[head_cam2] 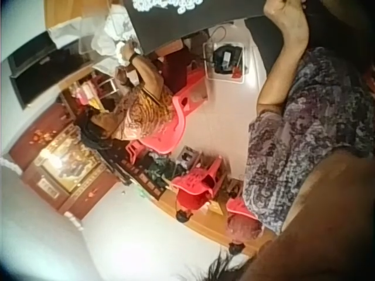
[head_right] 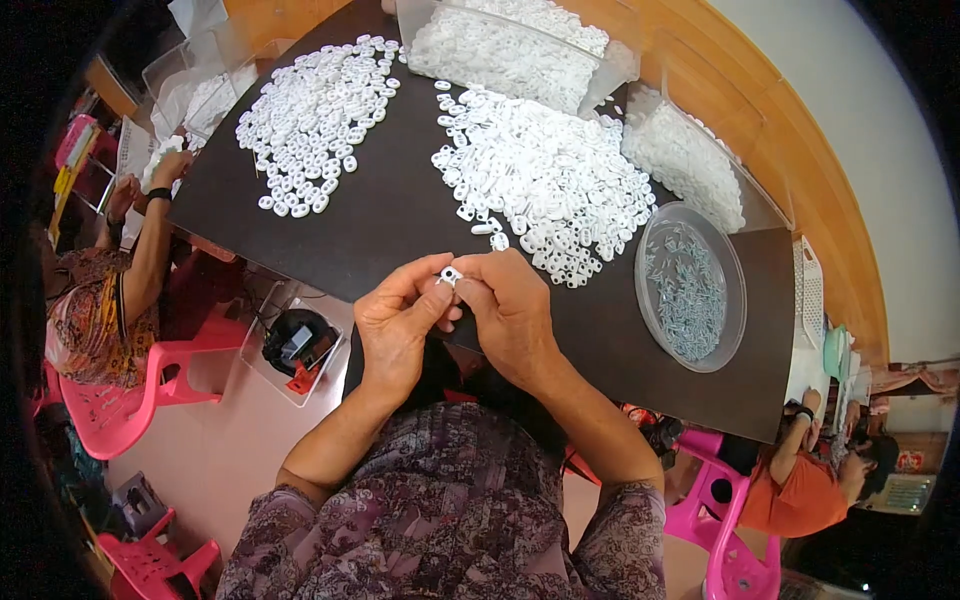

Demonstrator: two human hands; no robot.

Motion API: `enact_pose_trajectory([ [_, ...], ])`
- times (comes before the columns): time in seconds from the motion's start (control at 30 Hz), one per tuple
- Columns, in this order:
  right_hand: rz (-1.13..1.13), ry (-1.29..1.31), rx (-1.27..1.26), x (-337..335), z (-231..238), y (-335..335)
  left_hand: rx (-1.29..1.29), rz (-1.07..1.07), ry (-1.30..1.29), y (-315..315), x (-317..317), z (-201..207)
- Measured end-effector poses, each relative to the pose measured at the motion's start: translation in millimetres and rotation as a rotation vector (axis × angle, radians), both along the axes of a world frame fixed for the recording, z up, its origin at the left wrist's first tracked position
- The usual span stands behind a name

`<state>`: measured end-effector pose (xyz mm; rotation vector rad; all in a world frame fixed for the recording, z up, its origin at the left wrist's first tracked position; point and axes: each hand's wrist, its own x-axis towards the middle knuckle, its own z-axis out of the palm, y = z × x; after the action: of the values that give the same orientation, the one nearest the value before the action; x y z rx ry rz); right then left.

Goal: Assembling small white plastic components by inserting tiny grey pins into them at a shared workbench.

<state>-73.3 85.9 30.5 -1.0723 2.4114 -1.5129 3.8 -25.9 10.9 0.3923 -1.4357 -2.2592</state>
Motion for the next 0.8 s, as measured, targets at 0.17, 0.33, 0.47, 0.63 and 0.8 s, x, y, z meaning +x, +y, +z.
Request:
enact_pose_trajectory([
  [0.17,0.001,0.067,-0.109,5.9,-1.8,-0.7,0.059,-0.023,0.037,-0.7,-3.8,-4.7],
  [0.33,0.008,0.343,-0.082,1.7,-0.1,0.0,0.200,-0.006,0.002,4.5,-5.4,3.6],
  [0.47,-0.027,0.456,-0.113,1.4,-7.6,0.5,0.151,-0.004,0.014,7.0,-3.1,2.9],
  [0.63,-0.046,0.467,-0.137,4.5,-8.1,2.3,-0.018,-0.003,0.024,5.1,-0.4,-4.7],
  [0.8,-0.068,0.344,-0.163,12.0,-3.6,2.7,0.069,-0.040,0.072,4.2,3.1,0.6],
])
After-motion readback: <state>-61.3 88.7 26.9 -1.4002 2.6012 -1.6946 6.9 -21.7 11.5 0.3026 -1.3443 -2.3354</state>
